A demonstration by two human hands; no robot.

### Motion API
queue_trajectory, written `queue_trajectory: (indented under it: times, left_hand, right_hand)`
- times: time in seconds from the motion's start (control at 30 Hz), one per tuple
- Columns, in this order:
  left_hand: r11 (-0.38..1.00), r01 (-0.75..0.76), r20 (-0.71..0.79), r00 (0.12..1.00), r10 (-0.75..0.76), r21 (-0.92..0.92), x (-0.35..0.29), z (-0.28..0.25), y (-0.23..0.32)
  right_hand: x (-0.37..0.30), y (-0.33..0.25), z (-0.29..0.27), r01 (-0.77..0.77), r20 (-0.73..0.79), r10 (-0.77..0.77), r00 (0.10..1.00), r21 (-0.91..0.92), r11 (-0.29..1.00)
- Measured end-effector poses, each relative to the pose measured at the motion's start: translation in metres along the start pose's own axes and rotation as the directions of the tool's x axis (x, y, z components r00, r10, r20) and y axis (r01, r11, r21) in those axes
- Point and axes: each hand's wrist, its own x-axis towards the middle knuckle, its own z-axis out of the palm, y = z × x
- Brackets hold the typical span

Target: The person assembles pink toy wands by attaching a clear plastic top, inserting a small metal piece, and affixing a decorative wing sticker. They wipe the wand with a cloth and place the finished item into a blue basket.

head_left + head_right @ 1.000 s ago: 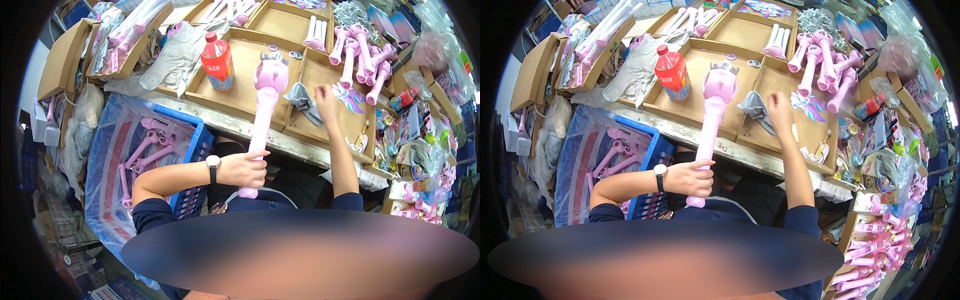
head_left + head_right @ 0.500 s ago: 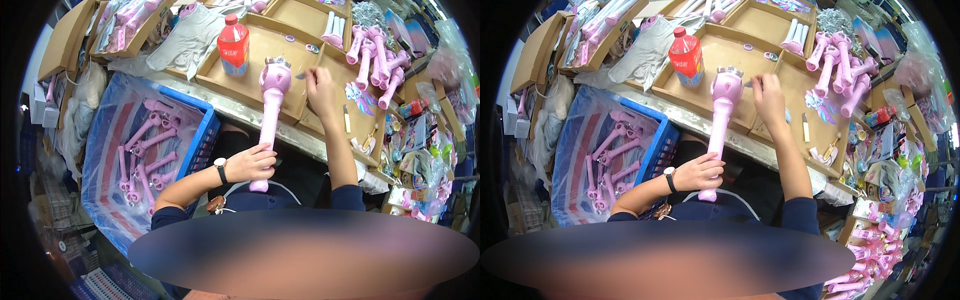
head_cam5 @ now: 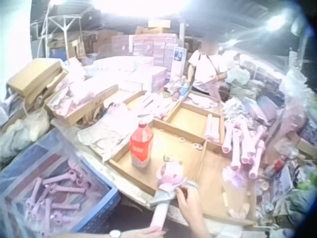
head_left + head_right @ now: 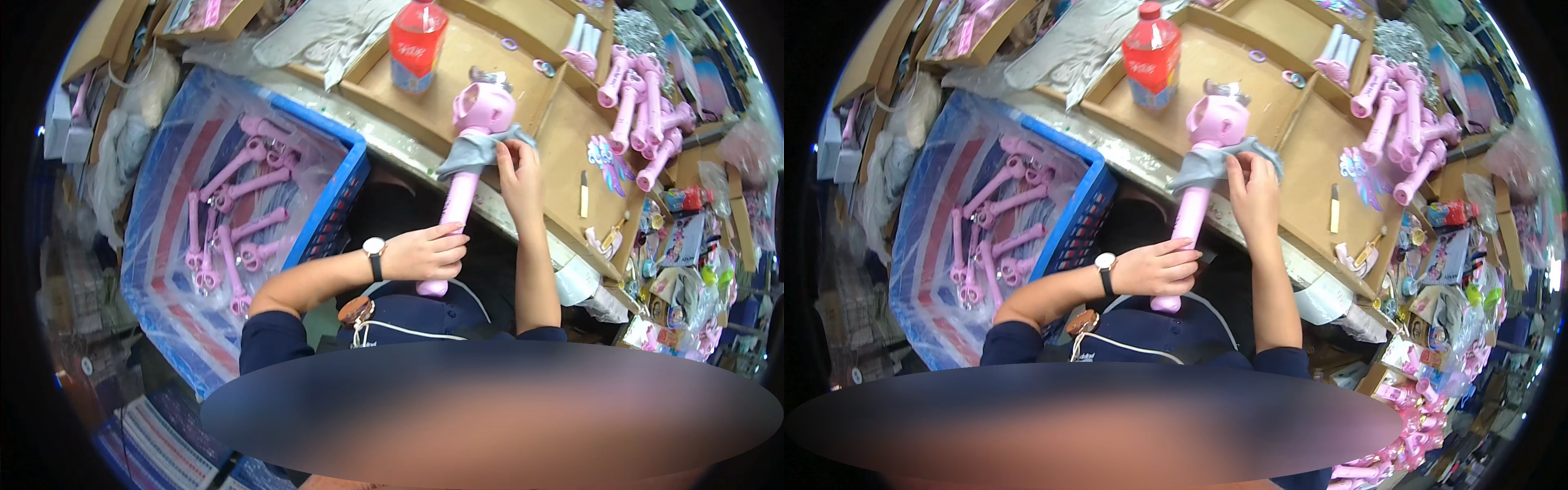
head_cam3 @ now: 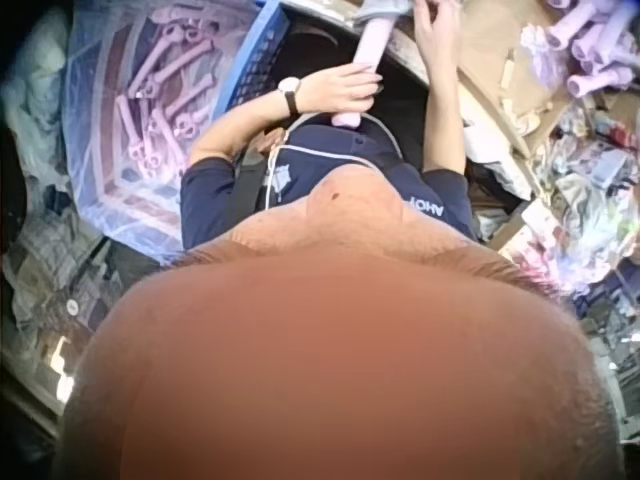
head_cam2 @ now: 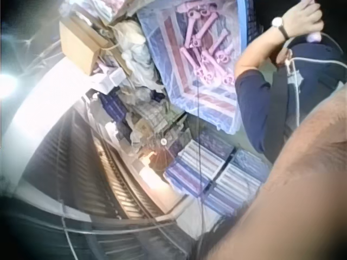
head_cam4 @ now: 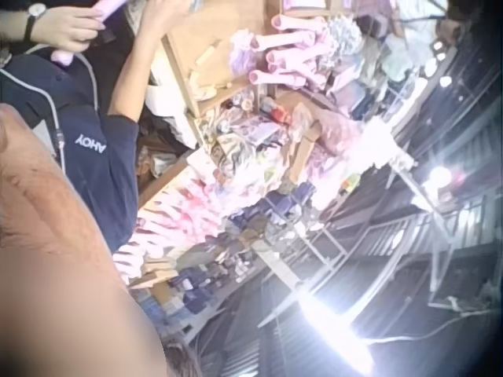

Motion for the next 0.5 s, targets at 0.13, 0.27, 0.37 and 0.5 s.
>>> queue_trajectory:
  times: [0.13,0.27,0.37,0.5]
  left_hand:
    - [0.998,-0.066,0.150,0.987,0.062,0.019,-0.003,0.009,0.003]
    - [0.996,-0.092,0.133,0.987,0.089,0.010,0.002,0.009,0.002]
    - [0.988,-0.156,0.072,0.985,0.156,-0.013,0.012,0.004,0.006]
    - [0.962,-0.270,0.103,0.959,0.266,0.034,0.027,-0.007,0.016]
  right_hand:
    - [0.012,0.010,0.009,0.035,0.248,0.080,0.965,-0.426,0.904]
    - [0.019,0.006,0.022,0.017,0.278,0.090,0.956,-0.361,0.932]
    - [0.014,-0.001,0.026,-0.298,0.381,0.254,0.889,0.061,0.953]
    - [-0.011,-0.019,0.014,-0.449,0.397,0.211,0.893,0.757,0.475]
